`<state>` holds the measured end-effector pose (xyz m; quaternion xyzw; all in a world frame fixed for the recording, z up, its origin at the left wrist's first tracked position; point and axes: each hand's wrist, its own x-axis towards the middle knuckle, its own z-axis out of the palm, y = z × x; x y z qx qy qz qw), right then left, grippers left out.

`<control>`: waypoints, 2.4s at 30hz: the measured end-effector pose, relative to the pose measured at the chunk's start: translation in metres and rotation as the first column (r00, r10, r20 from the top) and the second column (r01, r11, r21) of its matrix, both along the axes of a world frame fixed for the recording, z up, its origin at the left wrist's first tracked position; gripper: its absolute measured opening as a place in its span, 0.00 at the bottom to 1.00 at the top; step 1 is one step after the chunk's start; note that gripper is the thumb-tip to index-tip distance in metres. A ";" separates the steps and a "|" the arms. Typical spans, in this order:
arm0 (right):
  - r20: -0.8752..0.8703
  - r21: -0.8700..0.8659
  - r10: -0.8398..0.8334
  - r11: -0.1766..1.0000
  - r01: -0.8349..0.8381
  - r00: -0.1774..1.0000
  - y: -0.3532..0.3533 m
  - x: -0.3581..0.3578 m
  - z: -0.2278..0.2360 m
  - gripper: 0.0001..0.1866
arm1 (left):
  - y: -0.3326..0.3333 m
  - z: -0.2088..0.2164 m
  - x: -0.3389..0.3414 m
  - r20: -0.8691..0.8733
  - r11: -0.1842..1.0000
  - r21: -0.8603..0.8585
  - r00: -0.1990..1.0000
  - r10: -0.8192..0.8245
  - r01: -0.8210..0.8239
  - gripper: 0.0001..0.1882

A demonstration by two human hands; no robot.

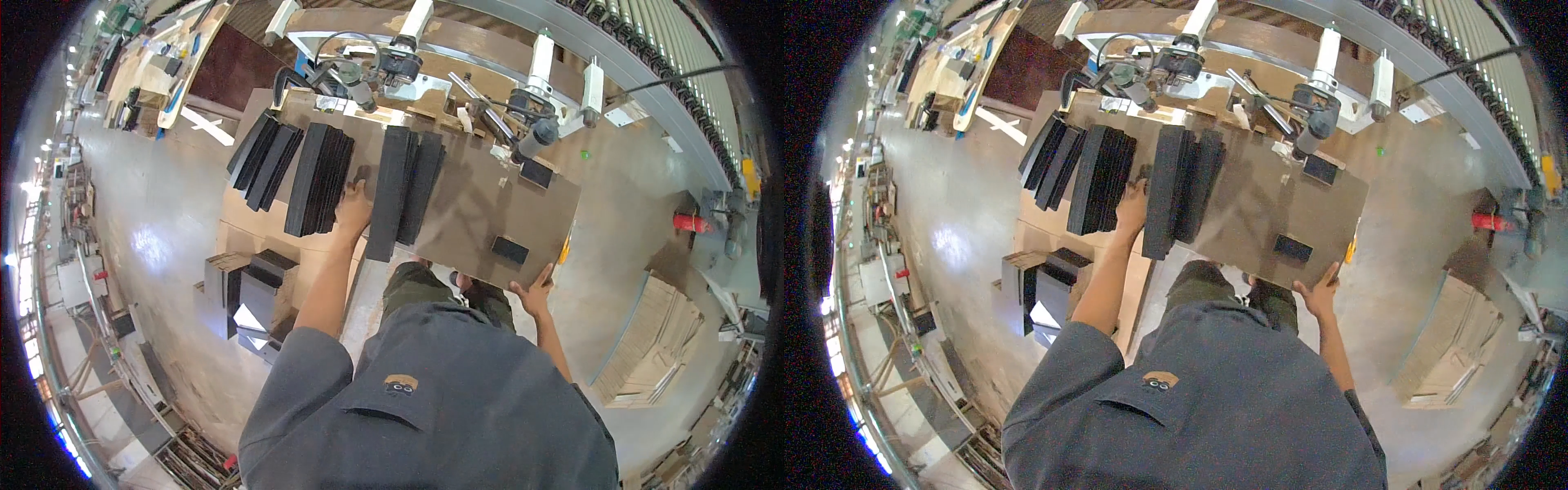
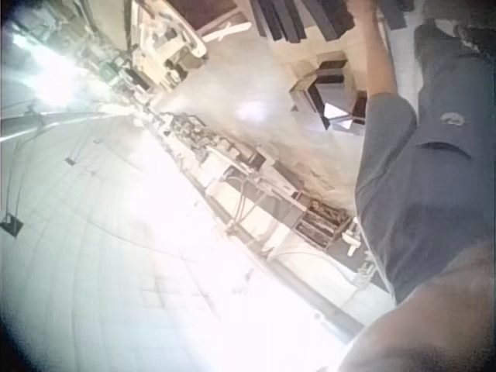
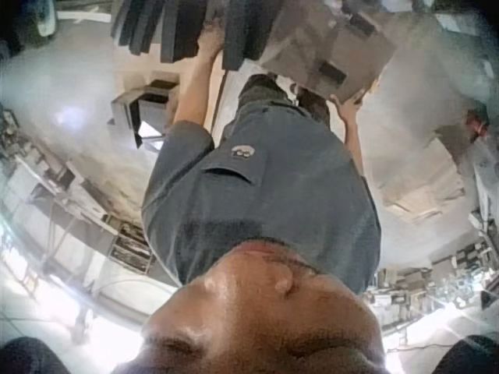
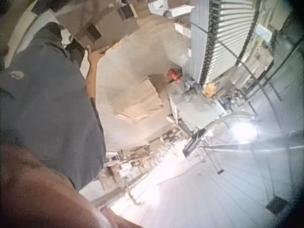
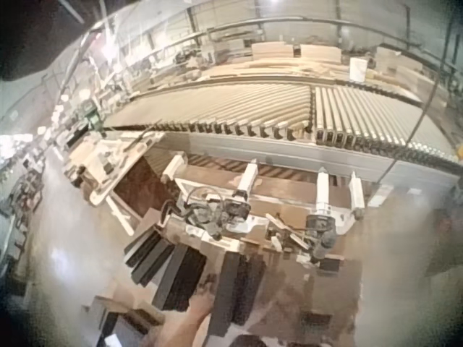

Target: The person takes black foam blocks one at a time from a stack, places them on a metal guide on a work table, and presses them down with their hands.

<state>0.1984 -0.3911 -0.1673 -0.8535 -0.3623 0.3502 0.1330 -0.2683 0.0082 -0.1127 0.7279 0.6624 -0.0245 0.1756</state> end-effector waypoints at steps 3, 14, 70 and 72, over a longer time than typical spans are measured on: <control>0.018 -0.031 0.012 0.999 -0.012 1.000 -0.001 0.003 0.000 0.85 | -0.006 0.007 0.014 0.052 0.995 0.100 0.999 0.004 -0.009 0.32; 0.090 -0.029 0.033 0.999 -0.031 0.995 -0.002 -0.001 -0.009 0.87 | 0.032 0.159 -0.079 0.015 0.919 0.370 0.990 0.138 -0.134 0.45; 0.015 -0.107 -0.334 0.937 0.334 0.942 0.017 -0.029 0.021 0.89 | -0.109 -0.023 0.309 0.241 0.763 0.409 0.747 -0.620 0.501 0.35; 0.031 -0.116 -0.330 0.936 0.331 0.943 0.017 -0.029 0.021 0.89 | -0.113 -0.019 0.311 0.205 0.782 0.350 0.772 -0.601 0.516 0.35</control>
